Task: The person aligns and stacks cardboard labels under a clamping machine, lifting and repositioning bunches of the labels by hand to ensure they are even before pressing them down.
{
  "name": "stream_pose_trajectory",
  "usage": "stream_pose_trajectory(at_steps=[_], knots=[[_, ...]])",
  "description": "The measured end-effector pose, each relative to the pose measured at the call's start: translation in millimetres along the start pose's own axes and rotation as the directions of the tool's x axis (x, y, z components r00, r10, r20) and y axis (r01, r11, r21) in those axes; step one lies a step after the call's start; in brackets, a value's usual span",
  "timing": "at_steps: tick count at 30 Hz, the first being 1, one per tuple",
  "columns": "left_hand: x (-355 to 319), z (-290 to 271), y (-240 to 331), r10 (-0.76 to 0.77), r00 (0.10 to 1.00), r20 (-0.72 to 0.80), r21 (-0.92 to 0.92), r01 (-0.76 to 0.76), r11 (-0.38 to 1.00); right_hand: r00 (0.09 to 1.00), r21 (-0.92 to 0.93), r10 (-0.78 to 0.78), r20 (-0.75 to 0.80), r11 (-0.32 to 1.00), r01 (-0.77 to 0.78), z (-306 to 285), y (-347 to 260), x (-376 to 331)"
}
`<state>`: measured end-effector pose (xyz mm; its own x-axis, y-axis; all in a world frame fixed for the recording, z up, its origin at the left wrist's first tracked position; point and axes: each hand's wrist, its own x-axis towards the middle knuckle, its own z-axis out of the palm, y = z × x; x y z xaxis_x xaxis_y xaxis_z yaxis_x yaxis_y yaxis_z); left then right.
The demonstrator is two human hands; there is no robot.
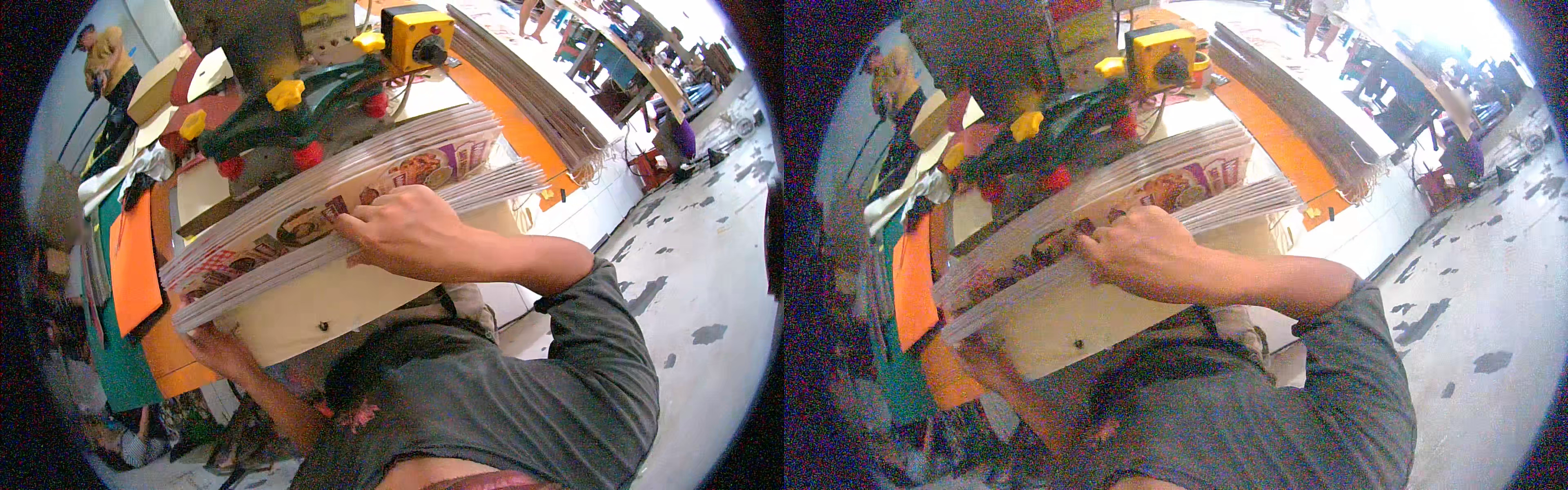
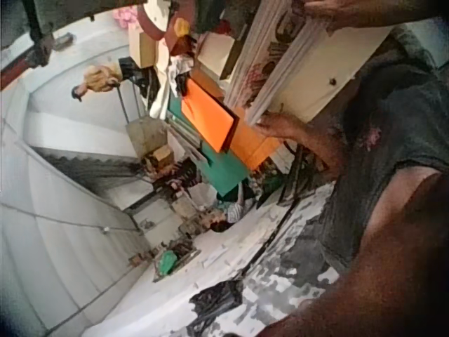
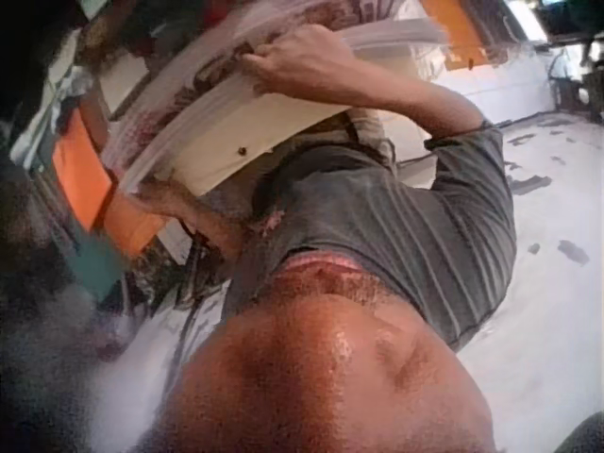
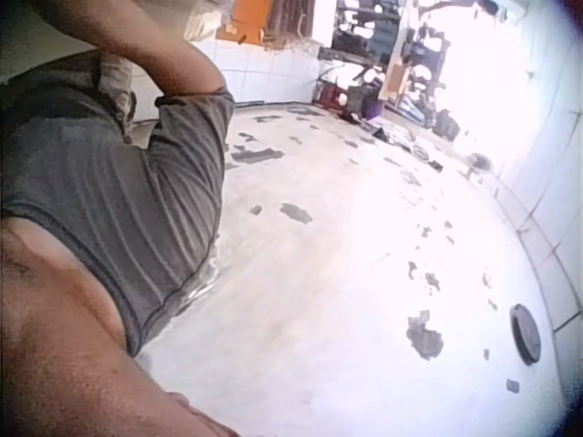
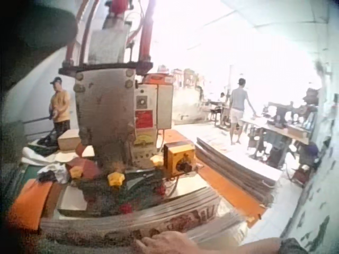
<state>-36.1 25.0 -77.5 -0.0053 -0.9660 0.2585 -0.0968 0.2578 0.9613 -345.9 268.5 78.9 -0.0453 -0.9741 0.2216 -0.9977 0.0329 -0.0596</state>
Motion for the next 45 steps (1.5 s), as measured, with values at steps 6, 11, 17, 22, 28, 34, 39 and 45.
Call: stream_pose_trajectory(at_steps=[6,11,17,22,28,34,39,45], knots=[[-6,8,28,0.252,0.959,0.127,0.042,-0.259,0.965,0.991,0.11,0.133,-0.031,0.985,-0.129,-42,6,-19],[-5,18,33,0.347,0.935,0.074,-0.291,-0.312,0.904,0.942,0.197,0.262,-0.21,0.955,-0.222,-80,35,-39],[-8,23,41,0.436,0.894,0.108,-0.225,-0.405,0.886,0.806,0.729,0.577,-0.132,0.608,-0.316,-123,55,-58],[-25,37,59,0.305,0.938,0.162,0.093,-0.323,0.942,0.671,0.841,0.704,-0.234,0.493,-0.223,-142,64,-79],[-25,32,63,0.405,0.899,0.168,0.229,-0.435,0.871,0.467,0.689,0.753,-0.463,0.637,-0.345,-143,96,-118],[-29,33,65,0.43,0.886,0.173,0.35,-0.464,0.814,0.31,0.827,0.838,-0.449,0.521,-0.21,-152,125,-159],[-38,41,73,0.425,0.893,0.148,0.363,-0.449,0.816,0.091,0.901,0.912,-0.4,0.373,0.222,-145,140,-158],[-41,57,88,0.353,0.919,0.175,0.285,-0.39,0.876,0.056,0.913,0.96,-0.274,0.242,0.327,-112,142,-168]])
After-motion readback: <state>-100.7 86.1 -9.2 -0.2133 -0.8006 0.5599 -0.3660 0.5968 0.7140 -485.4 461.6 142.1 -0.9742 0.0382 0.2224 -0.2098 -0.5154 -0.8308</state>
